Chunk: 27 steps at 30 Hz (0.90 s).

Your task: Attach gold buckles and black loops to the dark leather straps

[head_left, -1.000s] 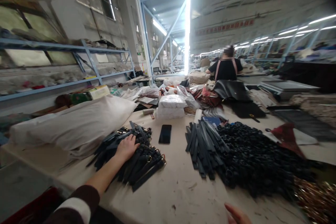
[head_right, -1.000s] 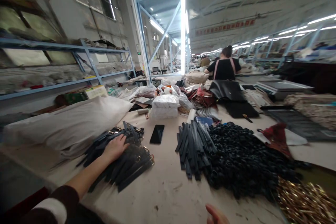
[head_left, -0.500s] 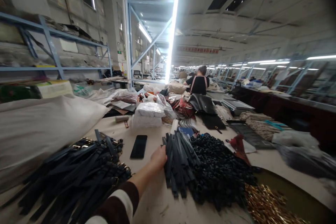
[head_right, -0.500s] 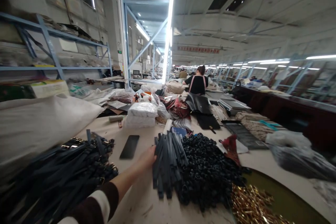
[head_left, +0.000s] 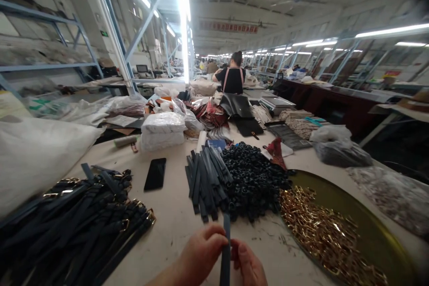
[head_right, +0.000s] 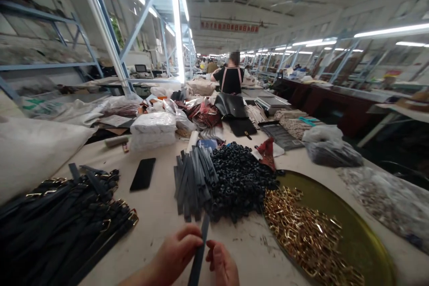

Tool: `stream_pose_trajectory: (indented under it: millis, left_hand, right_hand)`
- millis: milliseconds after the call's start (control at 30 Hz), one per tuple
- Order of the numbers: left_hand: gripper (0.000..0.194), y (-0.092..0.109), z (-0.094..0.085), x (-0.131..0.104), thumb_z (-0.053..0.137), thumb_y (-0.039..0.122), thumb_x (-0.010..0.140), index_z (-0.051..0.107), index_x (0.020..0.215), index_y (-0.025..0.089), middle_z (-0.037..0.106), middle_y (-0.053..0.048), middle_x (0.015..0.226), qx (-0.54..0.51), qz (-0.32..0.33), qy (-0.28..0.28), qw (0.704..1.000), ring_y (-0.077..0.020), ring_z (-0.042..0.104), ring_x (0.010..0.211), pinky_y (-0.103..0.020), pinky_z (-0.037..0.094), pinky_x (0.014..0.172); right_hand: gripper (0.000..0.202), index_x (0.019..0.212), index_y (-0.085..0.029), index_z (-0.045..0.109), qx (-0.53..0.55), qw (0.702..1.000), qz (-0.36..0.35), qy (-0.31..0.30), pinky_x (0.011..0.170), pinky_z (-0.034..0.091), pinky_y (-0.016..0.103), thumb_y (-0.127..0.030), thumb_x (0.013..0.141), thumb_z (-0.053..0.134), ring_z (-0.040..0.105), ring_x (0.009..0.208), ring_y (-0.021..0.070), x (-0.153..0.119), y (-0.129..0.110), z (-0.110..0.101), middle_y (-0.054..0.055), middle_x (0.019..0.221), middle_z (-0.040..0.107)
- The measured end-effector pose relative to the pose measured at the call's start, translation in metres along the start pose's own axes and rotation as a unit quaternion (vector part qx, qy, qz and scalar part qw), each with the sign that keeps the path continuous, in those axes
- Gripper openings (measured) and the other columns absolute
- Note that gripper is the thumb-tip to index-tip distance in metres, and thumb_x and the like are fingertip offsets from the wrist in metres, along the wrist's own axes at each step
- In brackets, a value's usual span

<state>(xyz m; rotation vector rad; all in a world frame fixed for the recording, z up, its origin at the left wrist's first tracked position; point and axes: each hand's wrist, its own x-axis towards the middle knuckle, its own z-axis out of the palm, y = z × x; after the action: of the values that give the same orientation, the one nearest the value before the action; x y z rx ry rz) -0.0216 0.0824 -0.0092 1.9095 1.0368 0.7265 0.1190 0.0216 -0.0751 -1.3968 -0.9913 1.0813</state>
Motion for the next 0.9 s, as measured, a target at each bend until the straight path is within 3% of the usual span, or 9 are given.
stream_pose_trajectory:
  millis: [67,200,367,500,600,733,900]
  left_hand:
    - [0.018,0.007,0.016,-0.007,0.045,0.02,0.075,0.062,0.075,0.02,0.062,-0.001,0.076,-0.026,-0.062,-0.024,0.997,-0.0144,0.056,0.076,-0.023,0.043,0.071]
    - [0.019,0.001,0.033,-0.008,0.043,0.021,0.076,0.059,0.087,0.018,0.06,-0.004,0.094,-0.1,-0.054,0.006,0.993,-0.0152,0.054,0.086,-0.026,0.042,0.079]
    - [0.025,-0.006,0.046,-0.004,0.052,0.026,0.073,0.053,0.095,0.013,0.054,0.002,0.068,-0.243,-0.234,-0.054,0.94,-0.0105,0.049,0.06,-0.021,0.039,0.055]
    - [0.02,0.002,0.042,-0.001,0.054,0.03,0.069,0.052,0.081,0.013,0.05,0.004,0.063,-0.324,-0.307,-0.033,0.894,-0.0087,0.045,0.058,-0.02,0.036,0.055]
    - [0.019,0.006,0.034,0.0,0.055,0.029,0.067,0.048,0.077,0.015,0.049,0.005,0.062,-0.376,-0.355,-0.011,0.856,-0.0076,0.045,0.055,-0.02,0.038,0.054]
    - [0.014,0.005,0.027,0.0,0.053,0.024,0.067,0.047,0.076,0.015,0.048,0.005,0.061,-0.401,-0.366,0.005,0.84,-0.0071,0.045,0.055,-0.021,0.04,0.055]
    - [0.012,0.0,0.022,0.001,0.051,0.02,0.064,0.046,0.074,0.016,0.048,0.005,0.06,-0.418,-0.396,0.031,0.817,-0.0073,0.046,0.053,-0.021,0.04,0.053]
  right_hand:
    - [0.042,0.078,-0.019,0.058,0.085,0.993,0.06,-0.049,0.043,0.035,0.023,-0.06,0.073,0.046,0.044,0.045,0.0111,0.003,-0.004,-0.002,-0.003,0.053,0.049]
    - [0.036,0.073,-0.019,0.049,0.145,0.977,0.148,-0.048,0.039,0.022,0.018,-0.053,0.068,0.06,0.029,0.04,0.0058,0.006,-0.007,-0.013,-0.009,0.048,0.034]
    - [0.033,0.069,-0.018,0.046,0.123,0.976,0.173,-0.053,0.042,0.025,0.019,-0.049,0.072,0.056,0.033,0.041,0.0063,0.008,-0.013,-0.021,-0.008,0.049,0.039]
    - [0.032,0.069,-0.018,0.049,-0.028,0.994,0.099,-0.045,0.048,0.035,0.023,-0.048,0.08,0.045,0.042,0.049,0.0107,0.025,-0.022,-0.033,-0.004,0.055,0.046]
    - [0.027,0.083,-0.018,0.053,-0.198,0.98,0.003,0.001,0.059,0.041,0.028,-0.043,0.082,0.043,0.052,0.062,0.0161,0.048,-0.033,-0.042,0.001,0.067,0.055]
    - [0.024,0.095,-0.017,0.054,-0.373,0.918,-0.134,-0.011,0.071,0.042,0.031,-0.034,0.085,0.04,0.056,0.079,0.0197,0.083,-0.044,-0.037,0.006,0.086,0.059]
    - [0.026,0.102,-0.018,0.057,-0.598,0.773,-0.208,-0.047,0.063,0.041,0.031,-0.033,0.084,0.044,0.057,0.072,0.0211,0.104,-0.046,-0.021,0.007,0.081,0.058]
